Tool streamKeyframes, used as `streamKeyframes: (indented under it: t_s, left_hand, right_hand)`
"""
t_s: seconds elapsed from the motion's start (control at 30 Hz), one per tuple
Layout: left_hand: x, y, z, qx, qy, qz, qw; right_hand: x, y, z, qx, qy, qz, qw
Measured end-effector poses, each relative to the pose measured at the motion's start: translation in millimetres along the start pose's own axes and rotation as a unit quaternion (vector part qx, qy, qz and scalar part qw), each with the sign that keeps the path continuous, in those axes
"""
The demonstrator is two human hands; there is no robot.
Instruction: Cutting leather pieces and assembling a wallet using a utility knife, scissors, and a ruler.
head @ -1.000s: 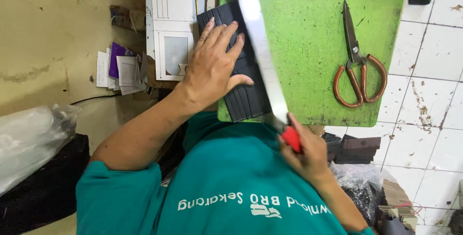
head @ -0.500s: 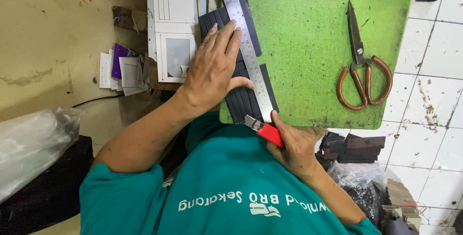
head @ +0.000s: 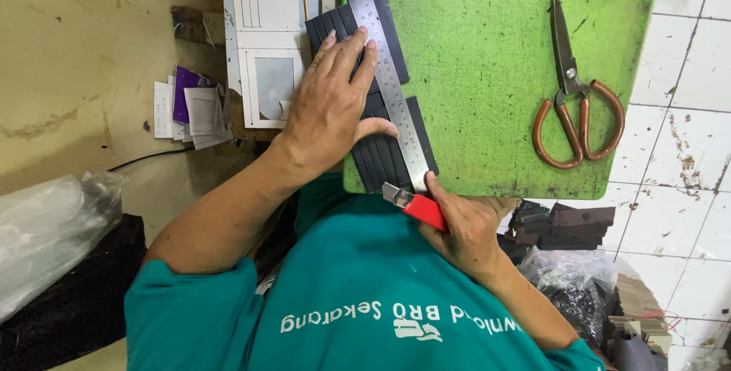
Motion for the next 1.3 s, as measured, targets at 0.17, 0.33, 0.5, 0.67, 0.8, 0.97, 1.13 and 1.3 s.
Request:
streamKeyframes:
  t_s: [0.17, 0.33, 0.5, 0.67, 0.8, 0.97, 1.13, 1.3]
  left_hand:
    - [0.7, -0.2, -1.1, -0.003, 0.000, 0.005, 1.000]
    - [1.8, 1.2, -3.5, 0.019, 0.012, 0.023, 1.000]
    - [4.1, 2.9, -9.6, 0.007, 0.001, 0.027, 1.000]
    - [4.7, 2.2, -9.4, 0.006, -0.003, 0.028, 1.000]
    - [5.0, 2.0, -10.2, 0.007, 0.003, 0.030, 1.000]
    - [4.5, 2.5, -10.5, 0.000, -0.001, 0.028, 1.000]
    - [4.6, 0.2, -6.4, -0.001, 0.007, 0.032, 0.999]
    - [4.7, 0.7, -8.2, -0.012, 0.003, 0.035, 0.999]
  right_hand:
    - [2.1, -0.9, -0.3, -0.015, 0.010, 0.001, 1.000]
    - [-9.9, 2.5, 5.0, -0.076, -0.007, 0.024, 0.997]
    - [1.5, -4.2, -3.9, 0.008, 0.011, -0.017, 1.000]
    - [-6.4, -1.5, 2.4, -0.032, -0.011, -0.006, 0.999]
    - [-2.9, -3.0, -0.2, -0.002, -0.007, -0.008, 1.000]
    - [-3.2, -2.9, 1.4, -0.013, 0.003, -0.007, 1.000]
    - [-5.9, -1.8, 4.8, 0.003, -0.020, -0.003, 1.000]
    - [-5.4, -3.5, 5.1, 0.007, -0.014, -0.004, 1.000]
Point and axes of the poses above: each hand's wrist, its own x-axis towards the middle knuckle, its own z-axis out of the palm, y = z × x, the point moved 4 cm from there along x, towards the middle knuckle, and after that the axes turned 3 degrees about -z, right-handed, at the moved point
